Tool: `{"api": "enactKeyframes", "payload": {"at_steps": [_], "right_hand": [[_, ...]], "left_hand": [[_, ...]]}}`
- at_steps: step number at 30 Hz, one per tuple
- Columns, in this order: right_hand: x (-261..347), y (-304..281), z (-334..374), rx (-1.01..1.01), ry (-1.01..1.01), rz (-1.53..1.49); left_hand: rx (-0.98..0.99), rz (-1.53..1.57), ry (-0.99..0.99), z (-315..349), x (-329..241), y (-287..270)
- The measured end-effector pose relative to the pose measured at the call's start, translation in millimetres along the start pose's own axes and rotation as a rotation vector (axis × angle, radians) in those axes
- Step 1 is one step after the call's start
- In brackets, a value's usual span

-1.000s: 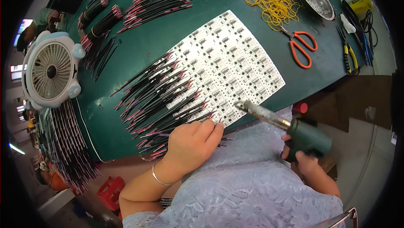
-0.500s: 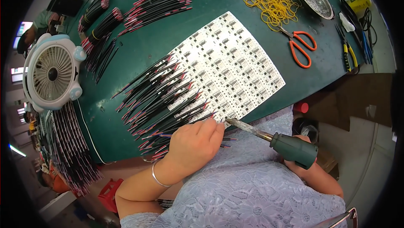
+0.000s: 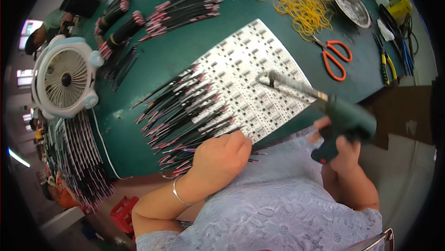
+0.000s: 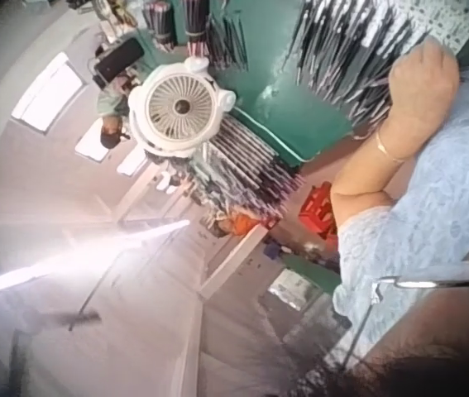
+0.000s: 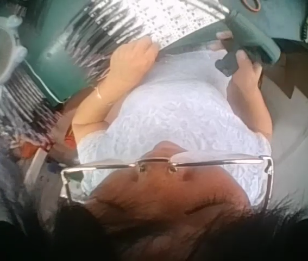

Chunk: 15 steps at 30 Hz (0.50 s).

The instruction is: The person solders red and black wires to circuit board segments on a large PCB sheet using a soldering iron.

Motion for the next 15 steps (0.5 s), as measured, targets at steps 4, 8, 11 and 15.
{"api": "enactKeyframes", "payload": {"at_steps": [4, 8, 11, 15], "right_hand": [[-2, 28, -82, 0.014, -0.059, -0.139], [-22, 29, -106, -0.059, -0.055, -0.203], [-29, 17, -80, -0.111, -0.051, -0.203], [-28, 15, -64, -0.1, -0.079, -0.142]], "left_hand": [[-0.037, 0.061, 0.046, 1, 2, 4], [0.008, 0.155, -0.086, 21, 27, -9], [-0.253, 0.165, -0.277, 48, 80, -55], [-0.596, -0.116, -0.483, 53, 162, -110]]}}
Point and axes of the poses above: each hand's wrist, its own z-axis away from the middle knuckle, its own y-axis out of the palm, x = y × z, the point moved 6 cm from there along -z, towards the middle knuckle, and after that the axes turned 3 degrees about -y, right-handed, at the moved point
